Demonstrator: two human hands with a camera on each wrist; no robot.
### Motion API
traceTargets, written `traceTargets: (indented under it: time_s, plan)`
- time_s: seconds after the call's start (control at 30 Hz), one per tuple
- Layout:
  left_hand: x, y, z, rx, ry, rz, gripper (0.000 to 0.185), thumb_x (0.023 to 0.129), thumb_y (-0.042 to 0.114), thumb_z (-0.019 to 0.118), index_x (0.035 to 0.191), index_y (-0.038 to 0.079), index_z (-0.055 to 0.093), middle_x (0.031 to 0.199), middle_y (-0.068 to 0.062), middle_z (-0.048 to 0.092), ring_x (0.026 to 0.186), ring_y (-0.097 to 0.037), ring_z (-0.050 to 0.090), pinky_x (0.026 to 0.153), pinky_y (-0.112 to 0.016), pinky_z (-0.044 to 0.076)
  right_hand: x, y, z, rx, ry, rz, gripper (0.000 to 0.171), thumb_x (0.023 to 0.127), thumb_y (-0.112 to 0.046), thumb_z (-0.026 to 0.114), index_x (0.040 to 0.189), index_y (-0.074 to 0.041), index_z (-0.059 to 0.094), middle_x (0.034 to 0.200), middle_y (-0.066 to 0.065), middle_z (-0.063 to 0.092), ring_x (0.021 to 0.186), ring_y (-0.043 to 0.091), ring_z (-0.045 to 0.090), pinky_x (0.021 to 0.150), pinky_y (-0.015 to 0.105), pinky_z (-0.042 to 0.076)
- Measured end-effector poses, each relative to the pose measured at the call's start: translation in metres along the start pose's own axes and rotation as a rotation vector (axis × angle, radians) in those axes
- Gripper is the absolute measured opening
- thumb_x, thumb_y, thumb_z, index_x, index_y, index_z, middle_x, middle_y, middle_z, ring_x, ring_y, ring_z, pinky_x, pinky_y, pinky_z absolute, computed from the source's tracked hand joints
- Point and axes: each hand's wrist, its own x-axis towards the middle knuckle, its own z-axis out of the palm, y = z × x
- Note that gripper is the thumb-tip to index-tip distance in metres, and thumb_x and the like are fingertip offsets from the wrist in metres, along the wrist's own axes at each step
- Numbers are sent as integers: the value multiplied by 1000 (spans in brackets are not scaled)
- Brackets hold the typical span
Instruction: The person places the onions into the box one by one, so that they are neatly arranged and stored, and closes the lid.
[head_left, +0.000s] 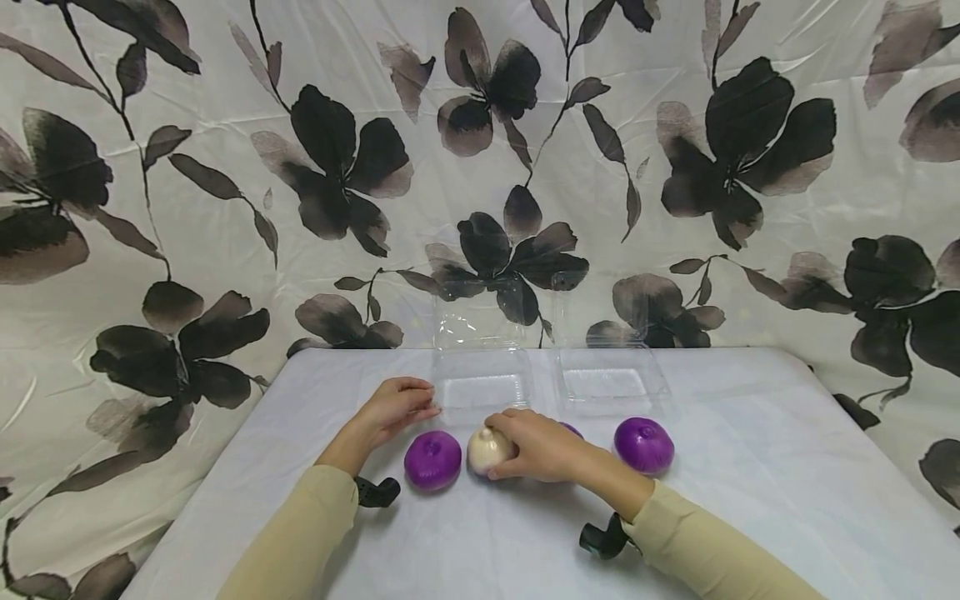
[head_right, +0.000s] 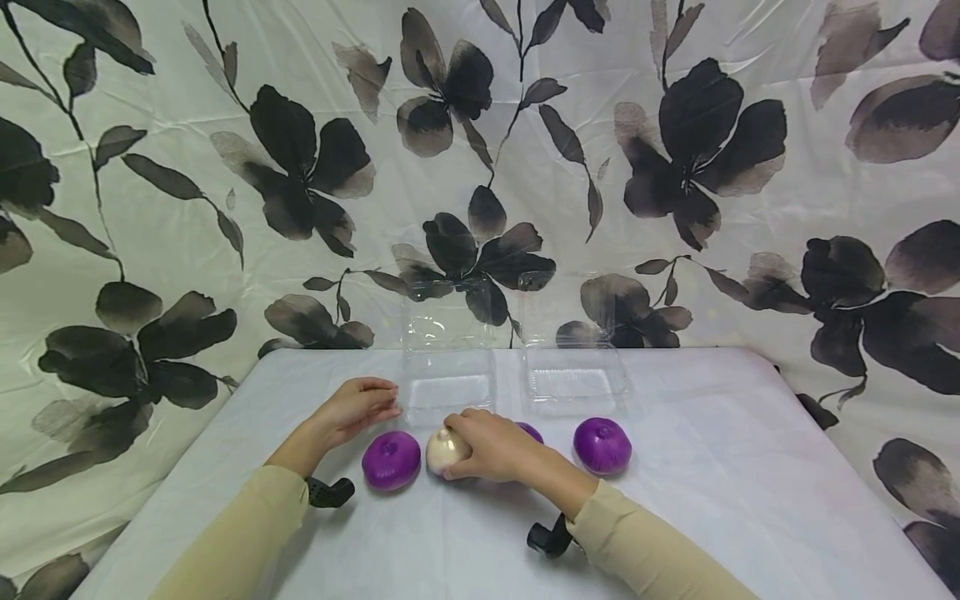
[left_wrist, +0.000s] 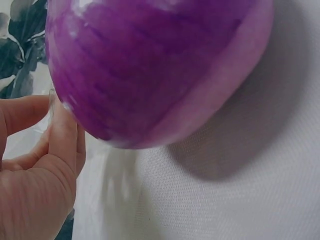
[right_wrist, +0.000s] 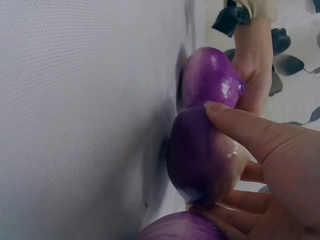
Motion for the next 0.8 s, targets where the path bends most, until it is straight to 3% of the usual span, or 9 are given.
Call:
traceTargets:
  time_s: [0.27,0.47,0.8]
  plan:
    - [0,2,0,13,16,-17,41,103,-1,56,138,-17,43,116,-27,53,89,-19,63,90,-29,63,-2,3,-6,47,30,-72,55,84,-35,85,127,-8,65,118,4,69,105,19,62,89,34,56]
    - [0,1,-1,17,16,-14,42,103,-1,56,139,-17,43,116,-26,52,91,-19,62,91,-29,63,-3,4,-14,159,44,-76,55,84,-32,86,127,-6,65,114,1,70,96,14,59,83,29,55]
    - [0,1,1,11,19,-10,38,103,-1,56,136,-16,45,112,-24,54,88,-18,63,89,-28,63,1,7,-25,305,112,-106,54,83,-28,87,127,-6,66,114,2,71,102,18,65,86,29,60]
